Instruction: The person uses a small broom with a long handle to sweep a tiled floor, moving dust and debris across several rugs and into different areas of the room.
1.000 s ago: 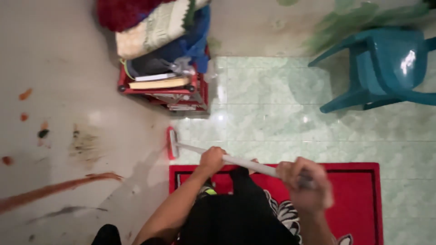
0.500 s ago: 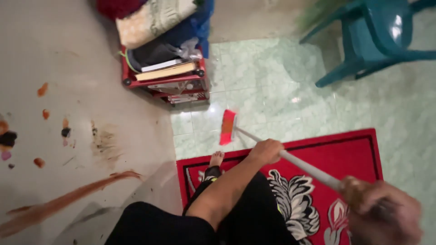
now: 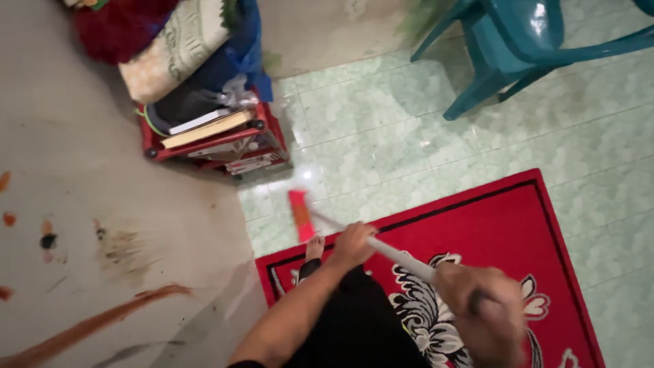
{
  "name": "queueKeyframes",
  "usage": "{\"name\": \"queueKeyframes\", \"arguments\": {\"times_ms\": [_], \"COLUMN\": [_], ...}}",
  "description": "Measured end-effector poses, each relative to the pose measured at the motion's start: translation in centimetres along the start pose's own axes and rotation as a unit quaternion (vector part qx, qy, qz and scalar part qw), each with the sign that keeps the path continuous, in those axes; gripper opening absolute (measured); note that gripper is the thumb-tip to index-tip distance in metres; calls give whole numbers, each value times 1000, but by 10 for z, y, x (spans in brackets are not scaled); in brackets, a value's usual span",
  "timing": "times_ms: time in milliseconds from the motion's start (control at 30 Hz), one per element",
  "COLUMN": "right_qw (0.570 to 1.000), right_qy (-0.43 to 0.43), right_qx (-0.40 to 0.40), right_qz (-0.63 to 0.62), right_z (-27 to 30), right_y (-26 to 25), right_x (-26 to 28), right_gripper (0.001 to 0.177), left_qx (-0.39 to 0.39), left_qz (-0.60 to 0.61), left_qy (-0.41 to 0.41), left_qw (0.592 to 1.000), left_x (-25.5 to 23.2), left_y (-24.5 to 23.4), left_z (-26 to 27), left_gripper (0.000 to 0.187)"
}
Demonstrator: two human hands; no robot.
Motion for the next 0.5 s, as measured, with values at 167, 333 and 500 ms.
{"name": "queueKeyframes", "arguments": {"times_ms": [167,333,500], "right_qw": [962,963,988], "right_qy": [-136,-165,-108], "right_qx": [-8,-31,-112], "right_qz": [235,210,-24], "right_z": [-15,-25,-21], "right_y": [-6,-47,-126], "right_x": [65,81,79], "right_gripper": [56,55,54], "left_qx": [162,188,198], "left_qz": [29,-31,-62], "left_qy": [-65,-26,-23], "left_qw": [984,981,978], "left_x": [-68,-160,-147], "left_y": [79,82,73], "left_z": [-76,-116,-73], "left_gripper": [25,16,15]}}
Point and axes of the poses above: each hand's wrist, its own z-axis away from the middle knuckle, its own y-axis out of the palm, x = y × z, the point moved 5 cm from there along -z, towards the middle knuckle, and after that the axes turned 10 degrees about -x, right-handed, at the moved point
